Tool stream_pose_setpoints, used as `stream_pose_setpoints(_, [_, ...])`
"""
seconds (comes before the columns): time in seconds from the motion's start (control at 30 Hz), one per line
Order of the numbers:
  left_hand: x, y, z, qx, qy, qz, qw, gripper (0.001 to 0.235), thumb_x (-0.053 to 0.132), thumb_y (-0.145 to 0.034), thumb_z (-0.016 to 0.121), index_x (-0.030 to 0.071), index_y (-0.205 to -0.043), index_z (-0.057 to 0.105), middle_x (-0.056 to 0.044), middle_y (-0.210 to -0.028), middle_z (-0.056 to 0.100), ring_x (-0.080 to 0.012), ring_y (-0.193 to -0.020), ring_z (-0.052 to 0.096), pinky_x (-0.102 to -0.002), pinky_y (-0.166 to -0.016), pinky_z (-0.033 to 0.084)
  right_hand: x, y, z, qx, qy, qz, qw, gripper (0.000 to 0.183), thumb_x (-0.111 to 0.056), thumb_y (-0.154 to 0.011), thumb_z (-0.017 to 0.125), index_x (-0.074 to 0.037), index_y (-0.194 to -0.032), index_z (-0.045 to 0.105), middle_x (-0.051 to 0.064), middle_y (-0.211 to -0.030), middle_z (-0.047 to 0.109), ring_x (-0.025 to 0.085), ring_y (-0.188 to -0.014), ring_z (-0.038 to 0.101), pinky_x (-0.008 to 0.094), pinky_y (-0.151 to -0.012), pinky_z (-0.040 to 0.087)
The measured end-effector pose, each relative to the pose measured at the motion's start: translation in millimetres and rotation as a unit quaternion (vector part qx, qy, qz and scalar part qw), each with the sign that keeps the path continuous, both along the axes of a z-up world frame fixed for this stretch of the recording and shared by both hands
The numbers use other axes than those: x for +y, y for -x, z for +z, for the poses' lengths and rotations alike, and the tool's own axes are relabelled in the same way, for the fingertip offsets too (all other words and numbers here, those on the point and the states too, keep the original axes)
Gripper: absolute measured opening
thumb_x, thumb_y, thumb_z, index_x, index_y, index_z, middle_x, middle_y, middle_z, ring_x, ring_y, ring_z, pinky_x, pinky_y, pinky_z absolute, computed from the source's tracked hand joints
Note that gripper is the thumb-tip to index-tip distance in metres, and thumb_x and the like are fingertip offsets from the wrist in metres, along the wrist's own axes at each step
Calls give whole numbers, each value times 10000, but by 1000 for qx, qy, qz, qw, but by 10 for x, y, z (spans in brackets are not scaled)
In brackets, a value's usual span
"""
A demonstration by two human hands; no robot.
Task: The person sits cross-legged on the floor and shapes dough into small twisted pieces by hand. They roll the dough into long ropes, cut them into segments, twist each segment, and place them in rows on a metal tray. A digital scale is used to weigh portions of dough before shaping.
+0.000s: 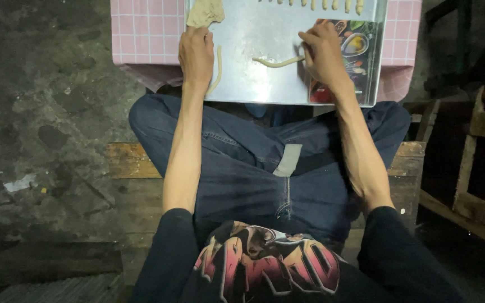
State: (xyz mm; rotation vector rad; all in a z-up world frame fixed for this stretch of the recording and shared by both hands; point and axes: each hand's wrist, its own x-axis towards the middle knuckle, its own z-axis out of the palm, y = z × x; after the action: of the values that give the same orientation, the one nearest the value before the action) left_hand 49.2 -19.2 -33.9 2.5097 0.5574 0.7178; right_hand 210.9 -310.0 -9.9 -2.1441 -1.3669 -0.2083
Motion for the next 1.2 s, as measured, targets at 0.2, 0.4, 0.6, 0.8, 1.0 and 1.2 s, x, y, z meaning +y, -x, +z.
stream_pose_setpoints(0.2, [-384, -93, -18, 75, -3, -136, 988, 244, 107, -1028, 647, 15, -1250, 692, -204, -1286, 649, -432, -1276, 518, -546, -1081, 413, -166, 43, -125, -98, 147, -16, 984, 233, -251, -949, 844, -115, -1125, 774, 75, -997, 542, 261, -972, 427, 358, -773, 387])
stream_pose_setpoints(0.4, [-749, -383, -272, 95, -200, -259, 940, 289, 221, -860, 840, 118, -1107, 730, -96, -1013, 562, -300, -901, 516, -405, -678, 461, -107, 65, -119, -103, 95, 30, 990, 119, -130, -948, 838, -45, -1028, 814, 119, -1038, 608, 296, -1008, 466, 400, -776, 414])
stream_pose_setpoints(0.6, [-831, -500, -107, 25, -173, -299, 938, 81, 100, -955, 729, 76, -939, 654, -70, -895, 588, -275, -823, 536, -402, -680, 418, -396, -7, 82, -67, 76, 45, 994, 29, -19, -1000, 748, -6, -1026, 743, 109, -902, 699, 241, -862, 498, 359, -742, 379])
stream_pose_setpoints(0.8, [-1299, -897, 246, -43, -197, -327, 923, 158, 174, -947, 786, 110, -994, 649, -34, -928, 622, -214, -830, 520, -349, -697, 413, -1020, -114, 351, -90, 62, -39, 993, 221, -27, -1007, 800, -33, -1227, 776, 55, -988, 734, 217, -970, 539, 304, -875, 428])
stream_pose_setpoints(1.0, [-1503, -1164, 203, -29, -195, -319, 927, 397, 129, -876, 833, 71, -1216, 634, -104, -1096, 626, -279, -981, 583, -402, -813, 493, -1416, -225, 151, -152, 74, -73, 983, 194, 0, -982, 799, 0, -1176, 804, 126, -981, 704, 297, -903, 493, 400, -745, 415])
stream_pose_setpoints(1.2, [-838, -552, 239, 191, -90, -97, 973, 387, 224, -1004, 663, 12, -1325, 622, -226, -1288, 639, -381, -1169, 593, -494, -1032, 455, -1548, -89, -41, -107, 120, -110, 981, 239, -67, -958, 816, -16, -1191, 808, 134, -1035, 741, 285, -950, 520, 376, -740, 450])
